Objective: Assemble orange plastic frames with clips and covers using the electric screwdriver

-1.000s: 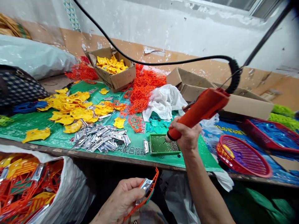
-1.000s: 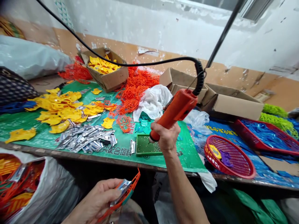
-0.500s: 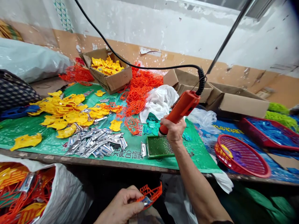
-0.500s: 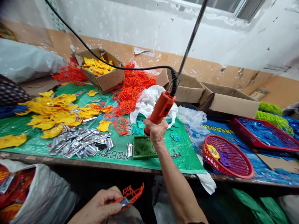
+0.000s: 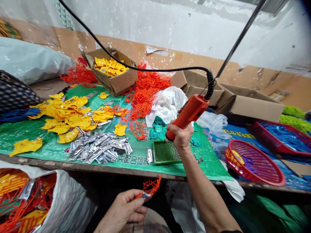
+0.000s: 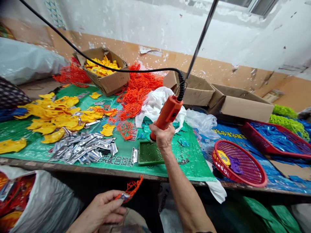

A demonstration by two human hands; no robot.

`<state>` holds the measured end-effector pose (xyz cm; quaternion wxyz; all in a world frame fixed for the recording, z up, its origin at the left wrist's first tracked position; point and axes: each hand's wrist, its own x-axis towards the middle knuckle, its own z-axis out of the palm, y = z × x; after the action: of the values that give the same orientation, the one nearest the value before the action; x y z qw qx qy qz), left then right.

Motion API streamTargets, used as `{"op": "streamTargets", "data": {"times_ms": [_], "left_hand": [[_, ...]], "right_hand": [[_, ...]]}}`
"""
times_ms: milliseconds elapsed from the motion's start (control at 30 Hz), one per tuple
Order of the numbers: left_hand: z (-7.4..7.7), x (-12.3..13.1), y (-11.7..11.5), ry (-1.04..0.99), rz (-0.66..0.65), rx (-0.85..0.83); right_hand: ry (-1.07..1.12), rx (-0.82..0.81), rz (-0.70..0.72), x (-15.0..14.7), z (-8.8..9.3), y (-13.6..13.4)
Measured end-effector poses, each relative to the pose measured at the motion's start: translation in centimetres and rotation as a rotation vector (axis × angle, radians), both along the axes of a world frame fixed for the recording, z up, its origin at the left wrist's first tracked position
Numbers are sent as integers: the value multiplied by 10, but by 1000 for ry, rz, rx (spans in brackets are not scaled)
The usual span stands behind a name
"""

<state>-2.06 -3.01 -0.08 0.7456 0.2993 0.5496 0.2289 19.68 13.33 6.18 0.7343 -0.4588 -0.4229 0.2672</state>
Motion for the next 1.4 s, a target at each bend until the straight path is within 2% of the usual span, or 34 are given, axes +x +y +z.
{"op": "streamTargets", "data": {"times_ms": [200,300,367,467,633,767,1000,1100,1200,1300,1400], "left_hand": [[-22,-3,1,-8,227,51],[-33,-5,2,53,223,130],[-36,-7,2,91,203,202],[-29,-7,2,100,247,277],[-13,-5,1,18,299,135],[-9,-9,3,5,354,106],[-3,-24,0,-49,208,152],[2,-25,-4,-46,174,118],[12,-22,-3,12,113,157],[24,-16,1,19,41,228],[35,-10,5,-55,1,215]], "right_hand": [[-7,11,-9,0,-2,1],[-18,11,-14,-1,-1,0],[-26,10,-22,-2,0,0],[-36,10,-33,-4,1,-1],[-42,7,-34,-6,1,-1],[-38,7,-37,-6,0,-1],[17,17,-36,0,5,0],[54,37,-18,3,17,-6],[99,53,37,2,38,-23],[143,67,168,-7,58,-53],[167,84,290,-20,72,-87]]}}
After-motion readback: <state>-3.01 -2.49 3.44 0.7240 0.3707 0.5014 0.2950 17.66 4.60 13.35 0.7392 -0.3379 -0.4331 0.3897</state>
